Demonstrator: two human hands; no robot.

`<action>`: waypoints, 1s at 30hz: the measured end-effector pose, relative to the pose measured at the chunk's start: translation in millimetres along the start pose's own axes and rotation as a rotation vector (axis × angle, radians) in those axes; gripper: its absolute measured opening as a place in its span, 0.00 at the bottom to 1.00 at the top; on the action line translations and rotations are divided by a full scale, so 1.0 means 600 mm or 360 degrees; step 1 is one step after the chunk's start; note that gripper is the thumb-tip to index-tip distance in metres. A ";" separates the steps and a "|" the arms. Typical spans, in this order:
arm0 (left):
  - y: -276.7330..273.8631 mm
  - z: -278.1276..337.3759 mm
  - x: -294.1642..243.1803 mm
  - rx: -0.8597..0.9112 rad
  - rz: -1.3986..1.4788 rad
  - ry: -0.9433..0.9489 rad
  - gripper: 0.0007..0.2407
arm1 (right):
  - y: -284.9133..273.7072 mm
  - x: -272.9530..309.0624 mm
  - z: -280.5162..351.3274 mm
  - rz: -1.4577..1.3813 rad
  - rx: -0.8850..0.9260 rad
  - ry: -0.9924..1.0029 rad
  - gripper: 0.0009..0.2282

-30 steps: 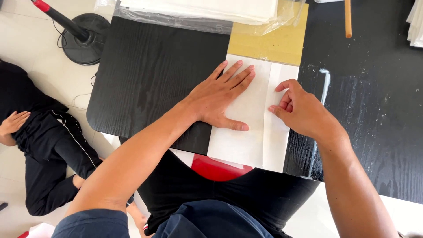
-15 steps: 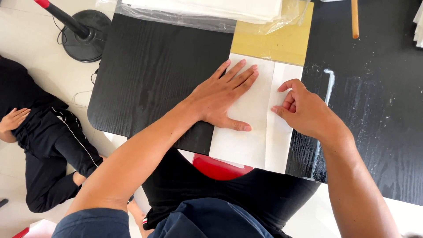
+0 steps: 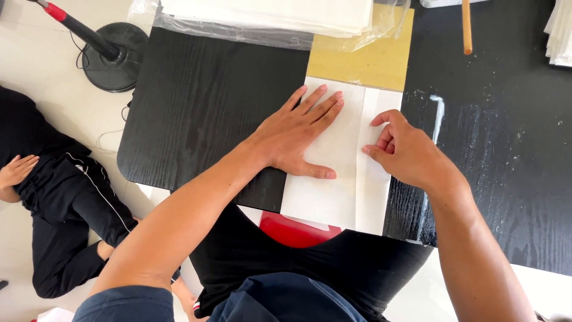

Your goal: The person folds a white sheet of paper over a cardboard template and then uses a brush to apply white glue along the folded edge. The person smooths the paper and continues applying glue along the edge.

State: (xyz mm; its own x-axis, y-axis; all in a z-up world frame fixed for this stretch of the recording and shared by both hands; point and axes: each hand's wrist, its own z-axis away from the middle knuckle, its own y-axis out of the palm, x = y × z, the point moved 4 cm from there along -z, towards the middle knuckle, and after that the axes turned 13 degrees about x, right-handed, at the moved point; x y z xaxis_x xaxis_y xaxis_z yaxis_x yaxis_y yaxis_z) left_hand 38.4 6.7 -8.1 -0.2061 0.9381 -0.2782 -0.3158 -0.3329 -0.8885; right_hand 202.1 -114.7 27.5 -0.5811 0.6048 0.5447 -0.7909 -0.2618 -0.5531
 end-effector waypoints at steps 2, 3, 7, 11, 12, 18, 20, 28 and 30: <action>-0.001 -0.001 0.000 -0.0006 -0.0002 0.0003 0.53 | -0.001 0.001 0.000 0.0006 -0.0008 -0.0007 0.22; -0.001 0.000 0.000 -0.0010 0.0001 0.0000 0.53 | -0.001 0.001 0.000 0.0016 -0.0010 -0.0015 0.21; -0.001 0.000 0.000 -0.0002 0.0006 0.0006 0.54 | 0.000 0.000 0.000 0.0012 -0.0009 -0.0004 0.21; 0.002 -0.001 0.001 0.0004 0.0024 0.0009 0.53 | 0.000 -0.003 0.000 -0.0007 -0.0010 -0.0016 0.21; 0.003 -0.002 0.002 -0.0001 0.0024 0.0008 0.53 | 0.000 -0.003 0.000 -0.0015 -0.0006 -0.0022 0.21; 0.018 -0.007 0.017 -0.0111 0.0132 -0.0020 0.47 | 0.000 -0.001 0.004 -0.0001 -0.0026 -0.0010 0.21; 0.026 -0.005 0.017 -0.0123 0.0105 -0.0033 0.44 | 0.000 0.005 0.011 -0.0005 -0.0040 -0.0017 0.21; 0.017 0.014 0.035 -0.0068 0.0281 -0.0015 0.33 | 0.004 -0.029 0.010 -0.0082 -0.0230 -0.0241 0.17; 0.016 0.014 0.037 -0.0001 0.0168 -0.0075 0.38 | -0.010 -0.035 0.011 0.0131 -0.0481 -0.0404 0.17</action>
State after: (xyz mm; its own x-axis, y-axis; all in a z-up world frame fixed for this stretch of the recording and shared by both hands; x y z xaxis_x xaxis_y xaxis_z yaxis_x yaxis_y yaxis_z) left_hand 22.7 23.7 -19.8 -0.2816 0.8924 -0.3527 -0.2892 -0.4294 -0.8556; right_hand 217.6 -130.8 23.8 -0.6991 0.3758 0.6083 -0.6695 -0.0455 -0.7414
